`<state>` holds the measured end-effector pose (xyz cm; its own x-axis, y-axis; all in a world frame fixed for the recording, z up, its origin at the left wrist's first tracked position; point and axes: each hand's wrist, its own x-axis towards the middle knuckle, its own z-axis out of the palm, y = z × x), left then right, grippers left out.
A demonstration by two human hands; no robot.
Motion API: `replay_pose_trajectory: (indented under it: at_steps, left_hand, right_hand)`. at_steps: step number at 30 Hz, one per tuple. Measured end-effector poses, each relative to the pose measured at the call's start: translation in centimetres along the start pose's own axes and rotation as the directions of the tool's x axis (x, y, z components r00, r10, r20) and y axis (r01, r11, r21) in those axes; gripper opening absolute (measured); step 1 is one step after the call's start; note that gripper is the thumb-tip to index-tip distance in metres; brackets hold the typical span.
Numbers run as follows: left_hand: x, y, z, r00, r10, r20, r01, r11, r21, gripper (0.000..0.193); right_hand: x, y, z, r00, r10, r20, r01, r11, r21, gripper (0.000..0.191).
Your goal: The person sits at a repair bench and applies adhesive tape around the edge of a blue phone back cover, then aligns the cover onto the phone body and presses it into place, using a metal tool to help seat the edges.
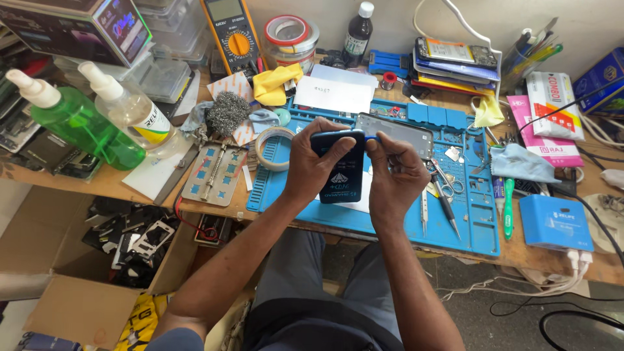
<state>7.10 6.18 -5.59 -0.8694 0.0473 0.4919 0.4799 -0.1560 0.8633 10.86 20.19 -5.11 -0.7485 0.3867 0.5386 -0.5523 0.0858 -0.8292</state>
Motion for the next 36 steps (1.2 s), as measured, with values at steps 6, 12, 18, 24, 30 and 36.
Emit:
replay_pose_trajectory:
  at_steps: [6,12,18,24,30,36]
  left_hand:
    - [-0.4,0.7,0.2,0.999,0.025,0.038,-0.025,1.0,-0.007,0.02]
    - [-0.8,0.4,0.1,0.995,0.075,0.066,-0.077,0.997,0.033,0.022]
    - [-1.2,0.5,0.0,0.994,0.076,0.075,-0.078,0.997,0.017,0.022]
    - [-1.2,0.7,0.1,0.993,0.073,0.091,-0.077,0.996,0.042,0.022]
    - [-1.5,0.7,0.2,0.99,0.09,0.104,-0.092,0.996,0.013,0.021]
    - [-1.4,0.8,0.1,0.99,0.082,0.115,-0.082,0.997,-0.011,0.019]
  right_hand:
    - [-0.4,0.0,-0.9,0.998,-0.067,0.012,0.068,0.995,-0.069,0.012]
    - [-1.2,-0.3,-1.0,0.997,-0.074,-0.03,0.072,0.995,-0.076,0.012]
    - [-1.2,-0.3,-1.4,0.994,-0.106,0.012,0.106,0.993,-0.048,0.013]
    - [-0.7,-0.9,-2.7,0.984,-0.151,0.094,0.166,0.97,-0.179,0.013]
    - [-1.4,-0.4,-2.2,0.985,-0.17,0.023,0.172,0.98,-0.101,0.013]
    - [-2.1,0.5,-1.7,0.985,-0.172,-0.014,0.172,0.985,0.002,0.012]
